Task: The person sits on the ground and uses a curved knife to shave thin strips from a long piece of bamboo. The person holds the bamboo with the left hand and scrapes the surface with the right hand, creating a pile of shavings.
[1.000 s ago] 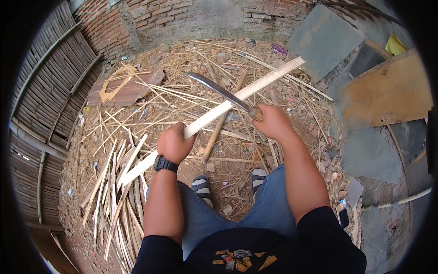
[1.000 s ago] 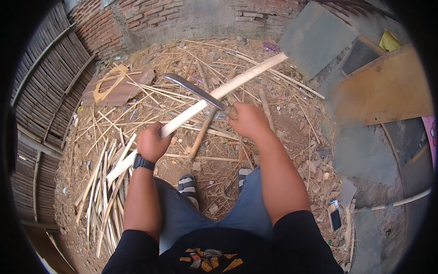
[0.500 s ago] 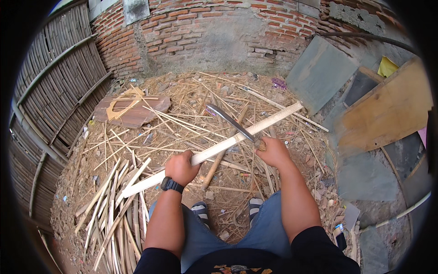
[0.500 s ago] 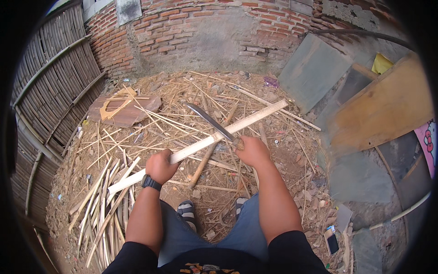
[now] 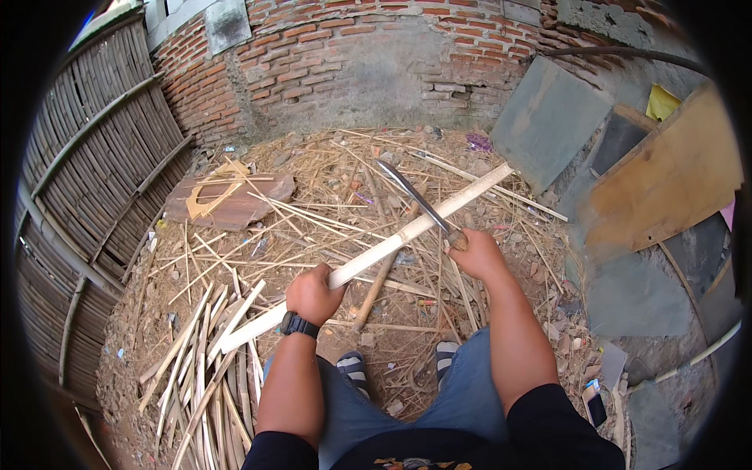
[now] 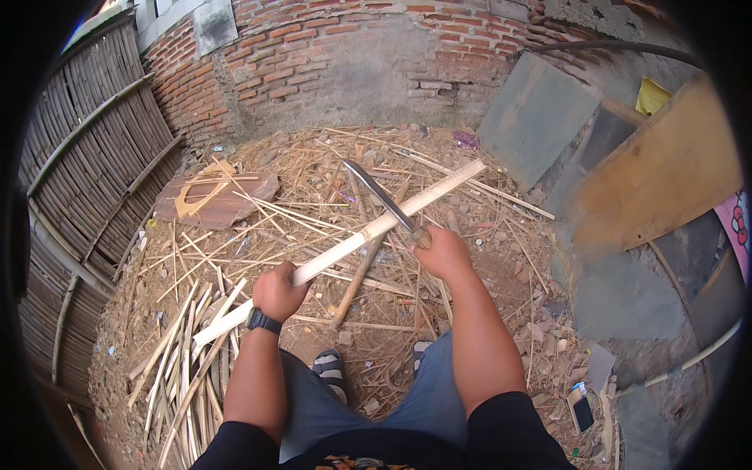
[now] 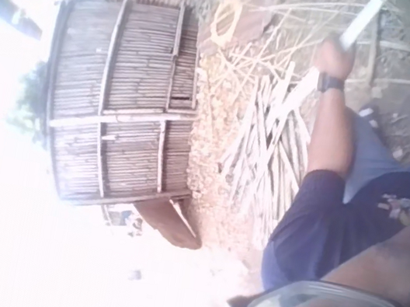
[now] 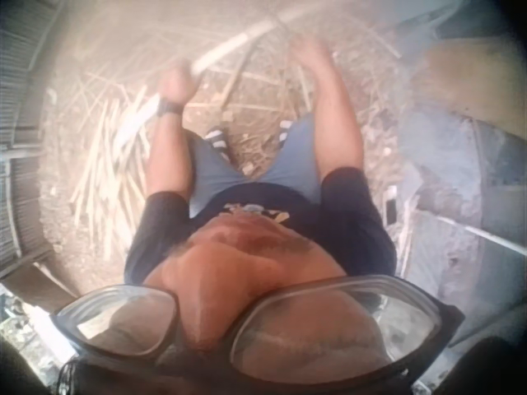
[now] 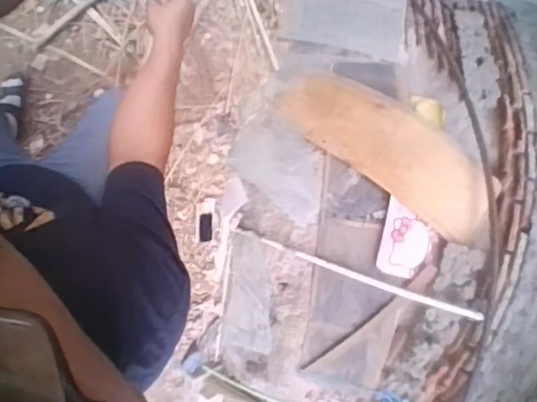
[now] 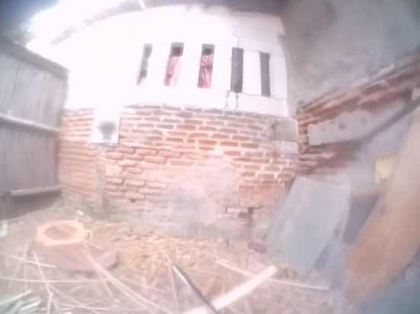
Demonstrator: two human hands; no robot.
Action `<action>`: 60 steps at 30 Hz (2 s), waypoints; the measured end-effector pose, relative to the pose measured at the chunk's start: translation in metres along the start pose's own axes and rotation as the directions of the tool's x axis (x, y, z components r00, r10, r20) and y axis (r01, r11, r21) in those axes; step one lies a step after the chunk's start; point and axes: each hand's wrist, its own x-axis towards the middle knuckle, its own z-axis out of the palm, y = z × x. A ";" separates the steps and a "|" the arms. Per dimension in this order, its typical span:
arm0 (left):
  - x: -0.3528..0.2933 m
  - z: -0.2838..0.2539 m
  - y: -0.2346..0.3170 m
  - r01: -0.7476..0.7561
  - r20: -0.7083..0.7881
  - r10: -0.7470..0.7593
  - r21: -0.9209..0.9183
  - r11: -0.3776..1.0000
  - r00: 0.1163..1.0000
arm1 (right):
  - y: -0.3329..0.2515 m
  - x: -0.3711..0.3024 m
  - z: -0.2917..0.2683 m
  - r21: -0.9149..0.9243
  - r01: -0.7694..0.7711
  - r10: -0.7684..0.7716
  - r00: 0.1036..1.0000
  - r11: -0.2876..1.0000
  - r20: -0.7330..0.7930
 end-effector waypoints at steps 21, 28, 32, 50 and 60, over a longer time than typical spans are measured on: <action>-0.004 0.006 0.005 -0.079 0.022 0.080 -0.053 0.995 0.997 | -0.021 -0.013 0.013 -0.080 0.089 -0.079 0.990 0.993 0.114; -0.005 0.006 0.002 -0.065 0.086 0.068 -0.028 0.997 0.994 | -0.028 -0.014 0.018 -0.112 0.229 -0.192 0.944 0.967 0.268; -0.005 0.006 0.006 -0.078 0.081 0.081 -0.047 0.996 0.993 | -0.032 -0.015 0.011 -0.079 0.164 -0.141 0.960 0.983 0.243; -0.002 0.011 0.001 -0.055 0.073 0.058 -0.042 0.998 0.996 | -0.034 -0.017 0.014 -0.129 0.156 -0.130 0.973 0.979 0.188; -0.004 0.009 0.005 -0.095 0.154 0.100 -0.037 0.995 0.983 | -0.047 -0.024 0.023 -0.204 0.257 -0.187 0.932 0.944 0.310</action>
